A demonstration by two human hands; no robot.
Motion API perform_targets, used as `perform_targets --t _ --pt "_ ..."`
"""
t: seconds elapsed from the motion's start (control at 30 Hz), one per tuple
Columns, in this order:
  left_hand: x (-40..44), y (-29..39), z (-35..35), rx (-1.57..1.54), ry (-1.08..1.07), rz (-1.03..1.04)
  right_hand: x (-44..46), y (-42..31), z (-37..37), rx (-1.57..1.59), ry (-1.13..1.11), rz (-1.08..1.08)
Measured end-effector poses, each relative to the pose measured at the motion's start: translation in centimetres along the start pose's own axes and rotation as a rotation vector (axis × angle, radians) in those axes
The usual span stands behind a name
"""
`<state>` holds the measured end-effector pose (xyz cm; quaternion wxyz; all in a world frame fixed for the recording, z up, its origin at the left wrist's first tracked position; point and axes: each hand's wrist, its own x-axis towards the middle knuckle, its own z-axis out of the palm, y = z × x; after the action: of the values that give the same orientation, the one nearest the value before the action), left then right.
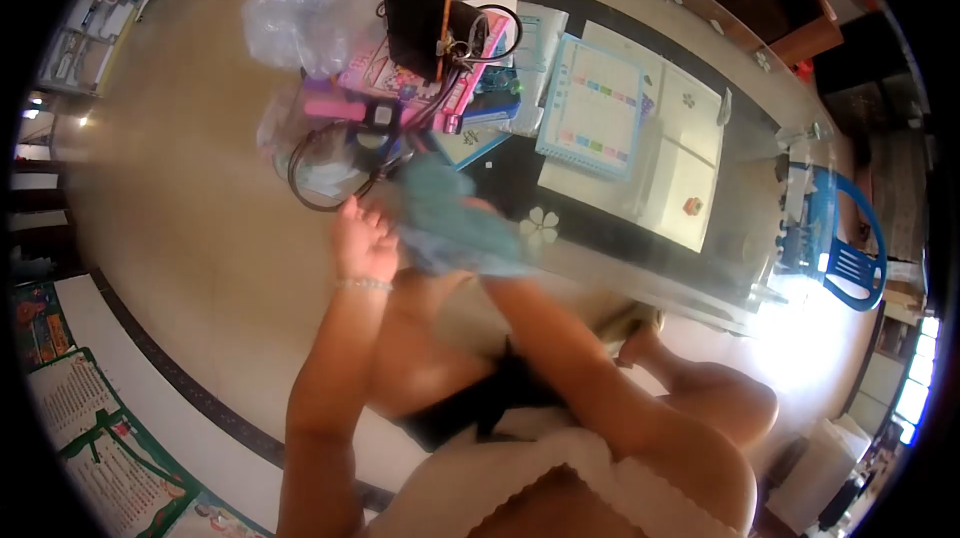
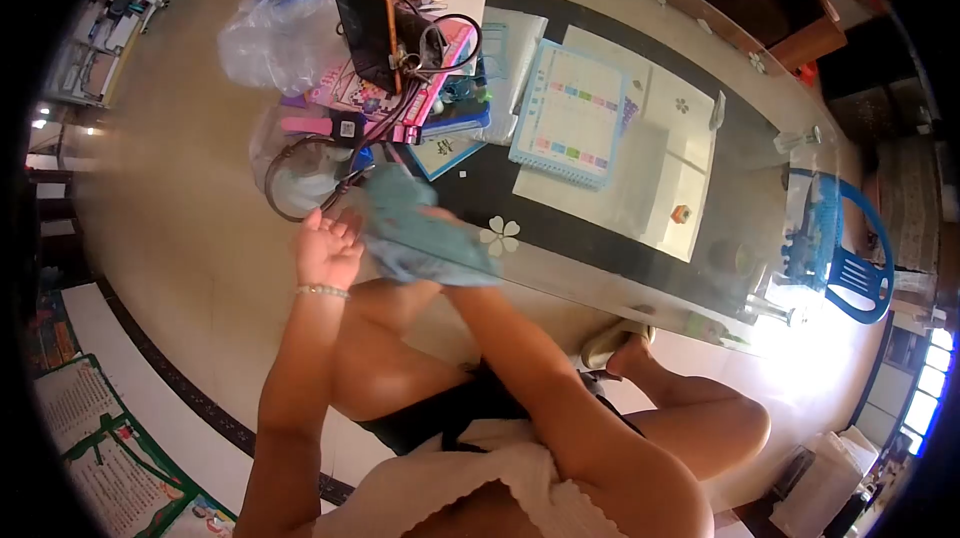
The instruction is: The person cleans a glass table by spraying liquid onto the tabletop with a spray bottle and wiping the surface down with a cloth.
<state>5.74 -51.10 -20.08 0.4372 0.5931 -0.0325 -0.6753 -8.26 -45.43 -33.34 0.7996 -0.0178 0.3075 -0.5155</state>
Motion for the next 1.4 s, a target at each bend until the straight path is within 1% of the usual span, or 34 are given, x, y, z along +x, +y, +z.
perform_targets --t 0.07,0.1,0.13,0.17,0.2,0.23,0.3,0.37,0.4,0.47,0.5,0.57,0.6,0.7,0.77,0.83,0.87,0.9,1.0,1.1,1.2,1.3,1.4 --pt "1.1 -0.6 -0.9 -0.123 0.053 0.004 -7.9 -3.7 -1.4 -0.384 0.441 -0.239" --pt "1.4 -0.4 -1.3 -0.191 0.003 -0.021 -11.4 -5.4 -2.8 -0.501 0.593 -0.338" --pt "1.7 -0.1 -1.6 -0.216 0.008 0.02 -13.7 -6.3 -5.4 -0.402 0.607 -0.437" --pt "1.8 0.3 -1.8 -0.237 0.015 0.062 -15.3 -6.5 -8.2 -0.205 0.502 -0.555" --pt "2.0 0.7 -2.1 -0.256 0.023 0.105 -16.2 -6.7 -9.7 -0.18 0.453 -0.612" --pt "2.2 1.2 -2.6 -0.263 -0.019 0.174 -16.1 -6.6 -9.4 -0.287 0.457 -0.638" --pt "2.7 1.9 -3.4 -0.298 0.002 0.152 -13.7 -5.7 -8.4 -0.772 0.577 -0.587" --pt "3.6 2.0 -3.9 -0.321 -0.019 0.136 -8.2 -3.6 -7.8 -0.816 0.408 -0.546" --pt "3.4 2.1 -4.0 -0.322 0.004 0.118 -5.5 -2.2 -7.1 -0.835 0.33 -0.519" --pt "3.4 2.4 -3.7 -0.335 0.032 0.09 -0.2 -0.8 -2.4 -0.293 -0.019 -0.314" --pt "3.5 2.5 -3.9 -0.352 -0.007 0.077 2.0 -0.3 1.0 0.268 -0.273 -0.105" --pt "3.2 2.7 -3.6 -0.39 0.031 0.079 9.9 5.6 -2.4 0.447 -0.219 -0.039" --pt "3.1 2.9 -3.6 -0.415 0.06 0.094 10.4 5.6 -0.6 0.443 -0.284 -0.033" --pt "4.5 2.6 -5.0 -0.375 0.039 0.194 11.7 6.5 2.0 0.41 -0.259 0.003" --pt "3.5 3.3 -5.4 -0.064 0.098 0.464 12.0 6.9 2.7 0.377 -0.218 0.039" --pt "4.1 4.9 -6.1 -0.002 0.045 0.47 11.6 6.4 2.2 0.338 -0.169 0.044" --pt "5.3 5.6 -7.0 -0.099 0.016 0.338 10.4 5.7 1.5 0.311 -0.122 0.022" --pt "5.3 5.9 -7.1 -0.144 0.004 0.304 8.9 4.8 0.8 0.286 -0.074 -0.003" --pt "6.4 6.1 -8.1 -0.263 0.026 0.203 2.4 1.1 -2.0 0.243 0.086 -0.148" --pt "6.1 6.7 -6.7 -0.159 0.058 0.28 -4.4 -2.8 -4.6 0.256 0.23 -0.346" --pt "6.6 6.7 -6.2 -0.072 0.227 0.424 -12.2 -6.6 -8.2 0.294 0.374 -0.606" --pt "1.1 4.3 -1.0 0.085 0.207 0.791 -21.0 -10.0 -12.5 0.353 0.467 -0.904" --pt "-1.9 0.4 2.3 0.245 0.065 1.195 -27.7 -11.7 -15.6 0.443 0.492 -1.127"
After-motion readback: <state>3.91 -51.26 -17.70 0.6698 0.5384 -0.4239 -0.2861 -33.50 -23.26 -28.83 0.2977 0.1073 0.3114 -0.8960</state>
